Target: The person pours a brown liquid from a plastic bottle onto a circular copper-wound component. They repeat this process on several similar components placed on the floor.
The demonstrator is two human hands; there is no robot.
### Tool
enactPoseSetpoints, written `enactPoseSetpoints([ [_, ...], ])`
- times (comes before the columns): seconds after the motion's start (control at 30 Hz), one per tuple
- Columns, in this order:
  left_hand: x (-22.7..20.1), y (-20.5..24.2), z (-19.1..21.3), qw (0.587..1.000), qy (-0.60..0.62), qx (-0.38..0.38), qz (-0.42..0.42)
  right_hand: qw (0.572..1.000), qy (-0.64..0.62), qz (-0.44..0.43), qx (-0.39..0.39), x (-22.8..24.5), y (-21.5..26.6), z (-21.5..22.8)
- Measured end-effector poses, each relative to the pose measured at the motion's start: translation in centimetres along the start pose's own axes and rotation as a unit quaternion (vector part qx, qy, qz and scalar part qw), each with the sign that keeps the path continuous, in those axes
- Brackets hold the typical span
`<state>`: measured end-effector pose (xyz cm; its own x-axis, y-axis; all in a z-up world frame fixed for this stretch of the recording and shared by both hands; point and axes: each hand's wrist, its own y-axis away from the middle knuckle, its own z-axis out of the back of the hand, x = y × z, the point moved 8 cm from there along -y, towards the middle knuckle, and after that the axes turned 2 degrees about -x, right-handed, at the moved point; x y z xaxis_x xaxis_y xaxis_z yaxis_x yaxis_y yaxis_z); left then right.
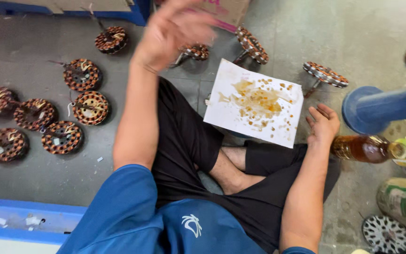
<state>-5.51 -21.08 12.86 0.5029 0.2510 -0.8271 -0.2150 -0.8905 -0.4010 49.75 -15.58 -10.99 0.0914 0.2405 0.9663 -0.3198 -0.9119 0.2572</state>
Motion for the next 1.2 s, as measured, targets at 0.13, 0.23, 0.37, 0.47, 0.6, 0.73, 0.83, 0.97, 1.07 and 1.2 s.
enactPoseSetpoints([
  [0.13,1.2,4.9,16.3,0.707,-0.498,-0.502,-0.005,0.999,-0.034,0.011,-0.015,1.5,0.9,0.5],
  [0.23,9.4,4.5,20.3,0.665,-0.591,-0.316,0.330,0.996,-0.078,0.015,-0.026,2.2,2.3,0.2],
  [0.37,15.4,3.0,18.1,0.723,-0.525,-0.176,0.413,0.989,-0.145,-0.003,-0.021,2.8,4.0,0.0],
  [0.47,14.8,0.7,16.2,0.692,-0.625,-0.170,0.318,0.985,-0.170,-0.017,-0.017,3.3,4.7,0.6],
  [0.6,15.7,-0.1,13.6,0.668,-0.661,-0.058,0.336,0.980,-0.195,-0.035,-0.019,3.6,5.0,0.6],
  [0.73,15.9,2.2,14.3,0.610,-0.631,-0.159,0.452,0.980,-0.192,-0.058,-0.011,3.4,5.1,0.0],
  [0.83,15.8,1.6,14.6,0.632,-0.621,-0.212,0.412,0.984,-0.168,-0.062,0.000,3.5,4.7,-0.4],
  [0.97,15.3,-0.7,15.3,0.609,-0.680,-0.267,0.309,0.982,-0.178,-0.055,-0.021,3.0,4.1,0.8],
  [1.07,14.2,-0.5,15.9,0.611,-0.659,-0.323,0.297,0.984,-0.167,-0.010,-0.059,3.8,3.9,1.2],
  [1.2,11.0,0.9,12.8,0.642,-0.614,-0.381,0.256,0.958,-0.152,0.188,-0.153,6.6,7.9,4.8],
])
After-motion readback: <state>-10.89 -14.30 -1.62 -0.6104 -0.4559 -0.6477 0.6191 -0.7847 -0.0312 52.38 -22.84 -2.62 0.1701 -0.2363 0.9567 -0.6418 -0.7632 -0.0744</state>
